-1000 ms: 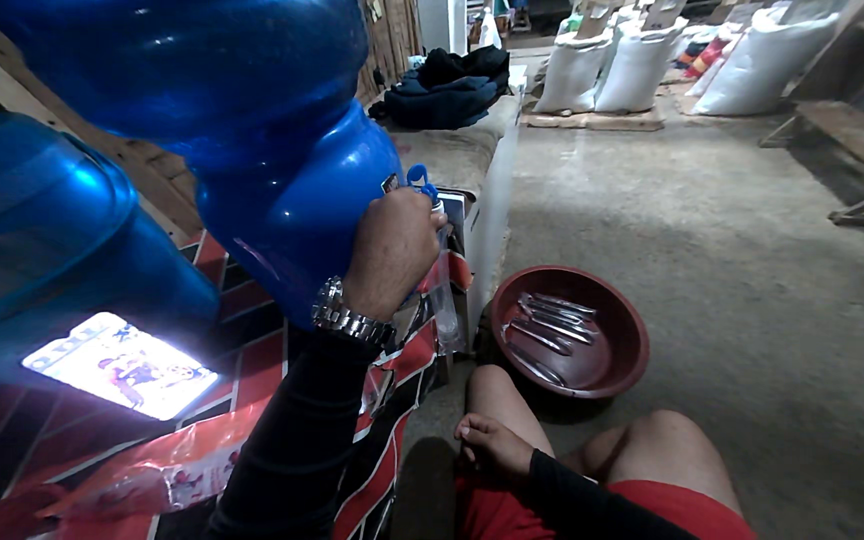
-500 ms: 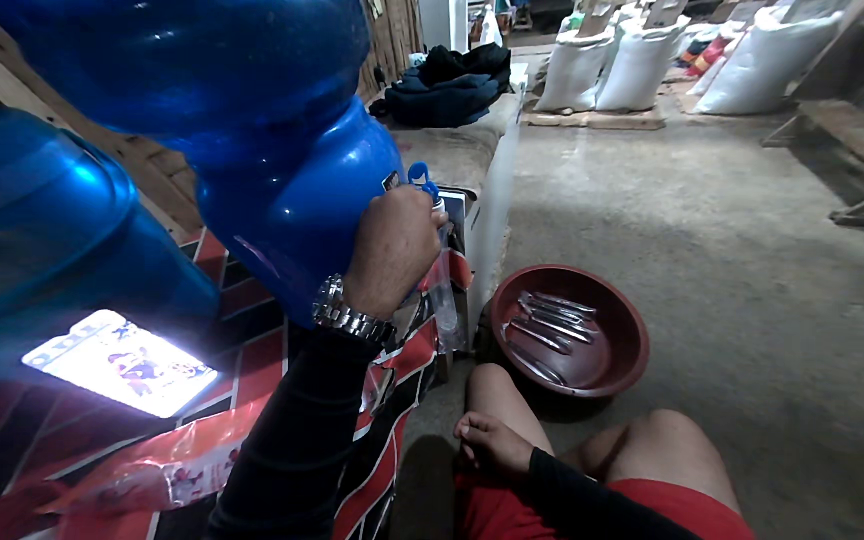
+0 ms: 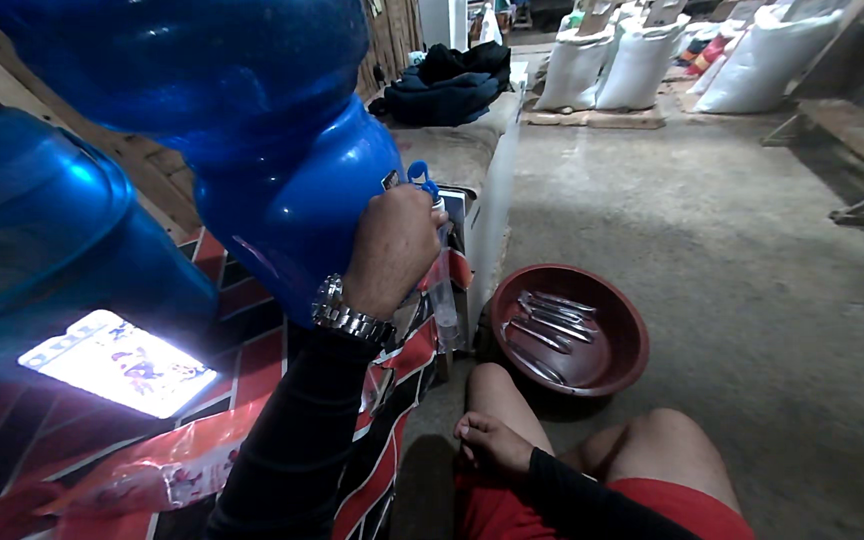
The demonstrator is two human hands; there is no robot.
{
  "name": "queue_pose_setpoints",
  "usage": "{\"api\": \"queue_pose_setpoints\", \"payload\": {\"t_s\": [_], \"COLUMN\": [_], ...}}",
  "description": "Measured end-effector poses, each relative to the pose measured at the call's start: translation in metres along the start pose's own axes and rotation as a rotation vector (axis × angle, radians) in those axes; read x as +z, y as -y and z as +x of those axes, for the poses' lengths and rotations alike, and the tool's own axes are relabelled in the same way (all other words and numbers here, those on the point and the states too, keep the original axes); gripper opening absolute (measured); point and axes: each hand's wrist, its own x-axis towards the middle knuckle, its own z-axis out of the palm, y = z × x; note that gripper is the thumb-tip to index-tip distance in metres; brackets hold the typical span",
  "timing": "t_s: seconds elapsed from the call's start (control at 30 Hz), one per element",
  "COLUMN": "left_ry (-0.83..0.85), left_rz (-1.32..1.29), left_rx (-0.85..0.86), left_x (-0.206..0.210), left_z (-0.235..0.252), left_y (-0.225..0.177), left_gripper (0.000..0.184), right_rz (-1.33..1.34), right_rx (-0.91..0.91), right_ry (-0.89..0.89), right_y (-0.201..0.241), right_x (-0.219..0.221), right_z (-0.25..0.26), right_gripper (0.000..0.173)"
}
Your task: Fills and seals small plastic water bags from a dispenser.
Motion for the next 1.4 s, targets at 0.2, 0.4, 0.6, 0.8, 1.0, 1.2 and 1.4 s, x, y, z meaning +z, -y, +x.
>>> {"api": "queue_pose_setpoints", "payload": {"t_s": [0.2, 0.4, 0.6, 0.8, 1.0, 1.2, 1.4], "left_ry": [-0.008, 0.005, 0.006, -0.024, -0.045, -0.029, -0.011], "left_rz": [-0.009, -0.02, -0.038, -0.028, -0.078, -0.138, -0.099], "left_rx": [0.009, -0.003, 0.012, 0.019, 0.04, 0.026, 0.006], "left_x": [0.001, 0.001, 0.0, -0.001, -0.004, -0.006, -0.005], "left_z": [0.0, 0.001, 0.0, -0.002, -0.002, 0.0, 0.0], "left_y": [0.0, 0.0, 0.0, 0.001, 0.007, 0.009, 0.007], "left_gripper": [0.035, 0.034, 0.033, 0.034, 0.036, 0.035, 0.037], "right_rz": [-0.004, -0.036, -0.058, -0.025, -0.003, 0.031, 0.056], "right_rx": [-0.002, -0.01, 0.028, 0.03, 0.019, 0.006, -0.022], "right_ry": [0.003, 0.022, 0.0, 0.002, 0.004, 0.009, 0.017], "right_y": [0.0, -0.002, 0.006, 0.004, 0.002, -0.001, -0.004], "right_x": [0.0, -0.002, -0.001, 0.001, 0.0, -0.002, -0.002], "right_z": [-0.001, 0.0, -0.003, -0.003, -0.002, -0.001, 0.0], "right_gripper": [0.028, 0.027, 0.029, 0.029, 0.028, 0.027, 0.028]}}
